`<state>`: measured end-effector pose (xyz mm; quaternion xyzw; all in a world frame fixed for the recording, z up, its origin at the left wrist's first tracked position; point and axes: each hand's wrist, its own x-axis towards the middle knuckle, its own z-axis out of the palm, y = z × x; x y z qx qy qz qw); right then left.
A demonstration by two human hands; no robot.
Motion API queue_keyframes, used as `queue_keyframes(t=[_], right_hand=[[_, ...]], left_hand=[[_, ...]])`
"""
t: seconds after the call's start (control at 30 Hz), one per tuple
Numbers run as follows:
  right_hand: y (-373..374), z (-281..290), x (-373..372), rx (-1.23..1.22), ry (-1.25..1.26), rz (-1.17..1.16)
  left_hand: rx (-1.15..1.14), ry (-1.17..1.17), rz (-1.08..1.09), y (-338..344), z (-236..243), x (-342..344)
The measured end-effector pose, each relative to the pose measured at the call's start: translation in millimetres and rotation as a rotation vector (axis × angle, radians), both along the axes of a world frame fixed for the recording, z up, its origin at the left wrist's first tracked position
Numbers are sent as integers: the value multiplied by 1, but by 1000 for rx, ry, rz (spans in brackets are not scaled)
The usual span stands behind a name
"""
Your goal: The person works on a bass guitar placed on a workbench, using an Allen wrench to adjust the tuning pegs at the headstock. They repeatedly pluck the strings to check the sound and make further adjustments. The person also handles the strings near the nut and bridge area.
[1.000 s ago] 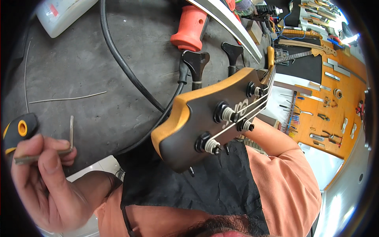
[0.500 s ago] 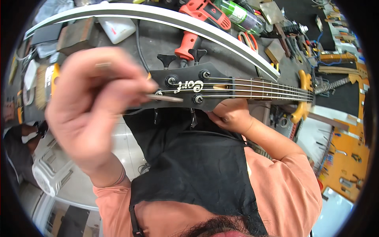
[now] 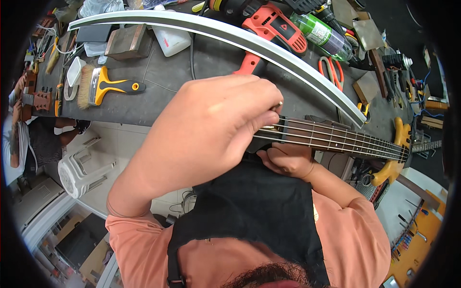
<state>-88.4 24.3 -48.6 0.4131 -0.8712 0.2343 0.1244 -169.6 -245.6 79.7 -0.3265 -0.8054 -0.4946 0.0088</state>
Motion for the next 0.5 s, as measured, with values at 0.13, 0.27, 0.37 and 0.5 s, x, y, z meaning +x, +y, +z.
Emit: queue_keyframes(t=[0.13, 0.27, 0.37, 0.5], right_hand=[[6, 2, -4, 7, -48, 80], [5, -3, -2, -96, -170, 112], [5, -5, -6, -162, -235, 157], [8, 0, -7, -125, -252, 178]], left_hand=[[-71, 27, -24, 7, 3, -4], [-127, 37, -83, 10, 9, -10], [-146, 21, -92, 12, 10, -11], [-219, -1, -94, 11, 13, -13]])
